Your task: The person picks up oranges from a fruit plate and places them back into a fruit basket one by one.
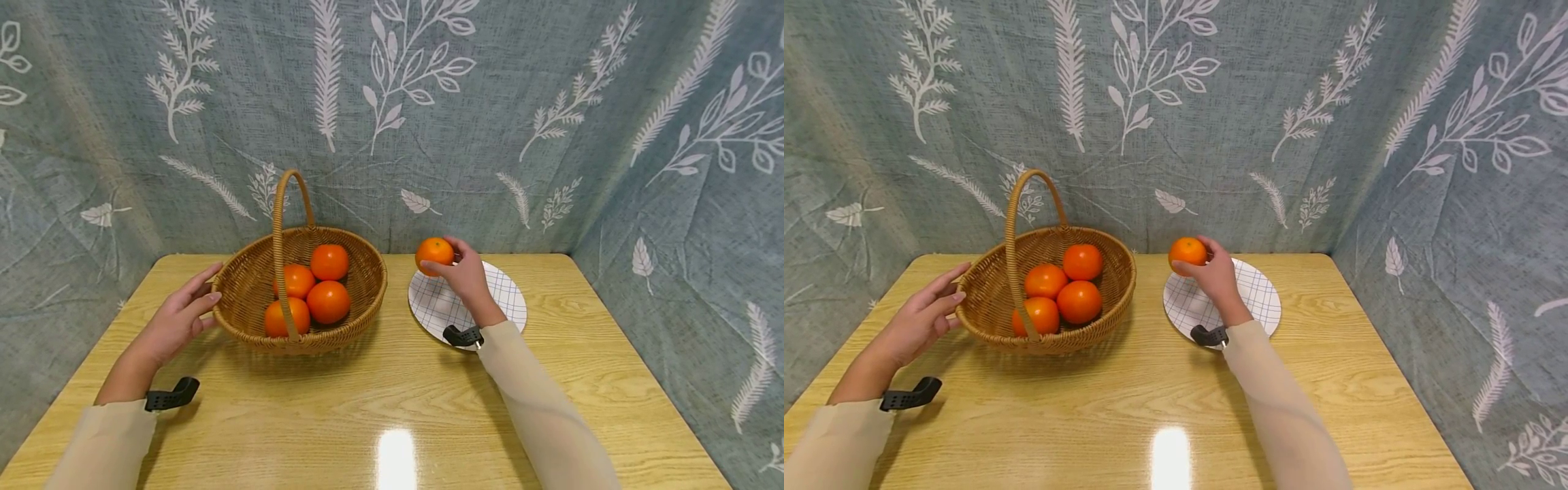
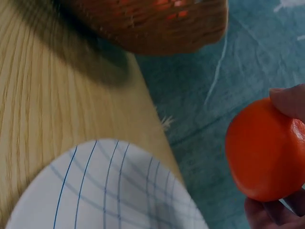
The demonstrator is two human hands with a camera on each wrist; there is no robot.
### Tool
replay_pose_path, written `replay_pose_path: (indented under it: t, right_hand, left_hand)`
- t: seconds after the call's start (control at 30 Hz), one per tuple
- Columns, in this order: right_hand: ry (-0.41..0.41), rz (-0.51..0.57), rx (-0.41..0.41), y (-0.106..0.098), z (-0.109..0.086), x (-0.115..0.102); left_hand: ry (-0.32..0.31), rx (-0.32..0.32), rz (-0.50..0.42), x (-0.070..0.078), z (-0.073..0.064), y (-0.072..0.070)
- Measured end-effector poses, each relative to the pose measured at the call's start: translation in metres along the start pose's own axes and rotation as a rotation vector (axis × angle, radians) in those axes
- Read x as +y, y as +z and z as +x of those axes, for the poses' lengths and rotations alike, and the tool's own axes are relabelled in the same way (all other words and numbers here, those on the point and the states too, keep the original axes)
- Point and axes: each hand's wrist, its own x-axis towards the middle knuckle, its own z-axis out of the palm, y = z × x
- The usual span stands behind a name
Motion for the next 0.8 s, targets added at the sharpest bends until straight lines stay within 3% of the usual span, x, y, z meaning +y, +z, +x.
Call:
replay_pose_path:
  t: [0.2, 0.5, 0.8]
  right_hand:
    - [-0.08, 0.001, -0.024, 0.002, -0.005, -0.018]
    - [-0.117, 0.071, -0.118, 0.009, -0.016, -0.053]
    - [-0.181, 0.122, -0.208, 0.025, -0.025, -0.074]
  left_hand:
    - [-0.006, 0.002, 0.008, 0.0, 0.001, 0.0]
    - [-0.007, 0.0, 0.003, 0.002, 0.002, 0.0]
    - [-0.013, 0.0, -0.002, 0.002, 0.0, 0.001]
